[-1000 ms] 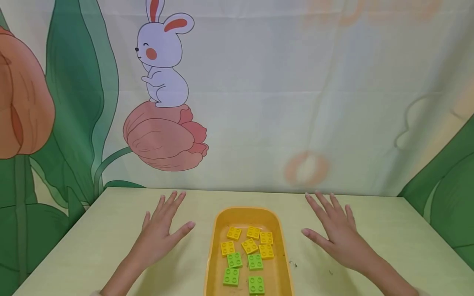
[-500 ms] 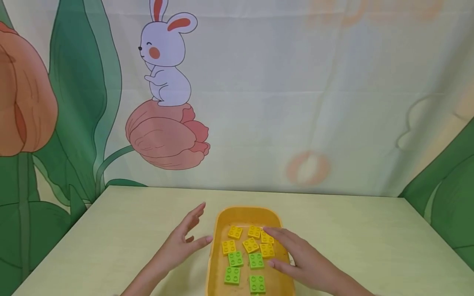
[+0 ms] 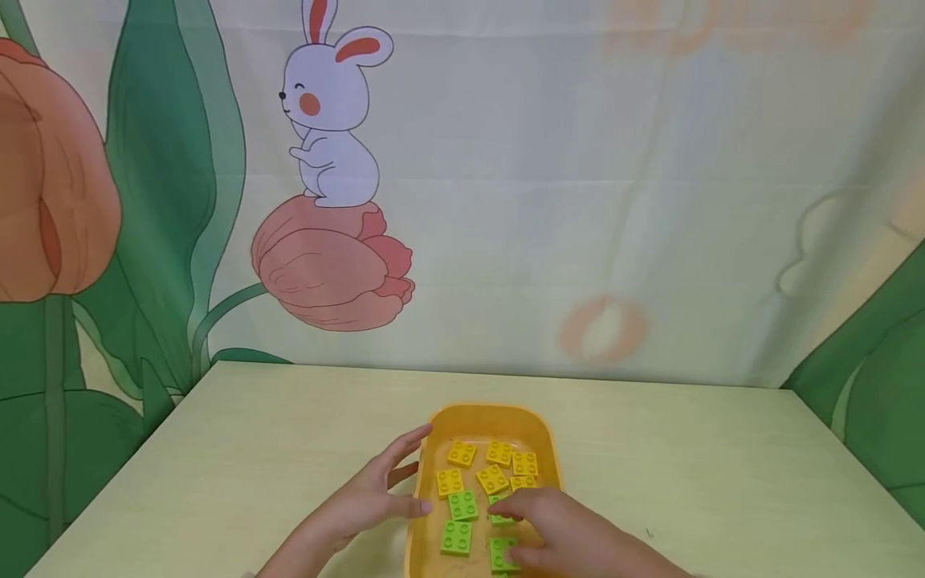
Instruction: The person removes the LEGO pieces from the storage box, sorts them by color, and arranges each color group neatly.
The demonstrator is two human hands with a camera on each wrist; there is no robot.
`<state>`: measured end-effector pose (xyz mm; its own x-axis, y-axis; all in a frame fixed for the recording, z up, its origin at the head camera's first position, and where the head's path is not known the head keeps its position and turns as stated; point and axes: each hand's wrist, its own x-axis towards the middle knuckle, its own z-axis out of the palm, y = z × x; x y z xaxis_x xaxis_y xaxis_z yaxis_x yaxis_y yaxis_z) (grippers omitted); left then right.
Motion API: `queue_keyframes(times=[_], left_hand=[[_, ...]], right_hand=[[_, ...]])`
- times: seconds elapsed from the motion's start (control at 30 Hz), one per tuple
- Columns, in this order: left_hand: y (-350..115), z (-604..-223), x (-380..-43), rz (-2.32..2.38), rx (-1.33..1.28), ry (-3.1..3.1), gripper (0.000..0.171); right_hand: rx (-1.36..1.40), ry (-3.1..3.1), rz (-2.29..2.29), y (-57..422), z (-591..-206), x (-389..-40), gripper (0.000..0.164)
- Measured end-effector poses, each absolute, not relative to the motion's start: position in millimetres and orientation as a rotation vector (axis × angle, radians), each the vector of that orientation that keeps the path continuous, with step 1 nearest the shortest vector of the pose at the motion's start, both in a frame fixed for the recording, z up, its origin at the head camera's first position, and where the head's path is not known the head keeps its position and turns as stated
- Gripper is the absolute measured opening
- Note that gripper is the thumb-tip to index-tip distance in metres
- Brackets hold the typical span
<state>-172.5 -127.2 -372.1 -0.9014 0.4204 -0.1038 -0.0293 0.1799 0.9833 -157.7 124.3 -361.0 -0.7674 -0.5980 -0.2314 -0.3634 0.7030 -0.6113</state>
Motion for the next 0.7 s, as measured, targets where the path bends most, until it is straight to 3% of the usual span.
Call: queue_keyframes(times=[0.33,0.7], left_hand=[[-127.2,-378.9,-175.6,1.692,0.332,2.059,0.083],[-130.5,-383.2,-179.6,1.69,0.345,1.951,0.076]], right_hand=[[-0.879,2.519,-0.553,116.1,-364.8,-160.1,0.027],[-0.739,2.523,-0.541,111.0,-366.7,-157.3,0.019]])
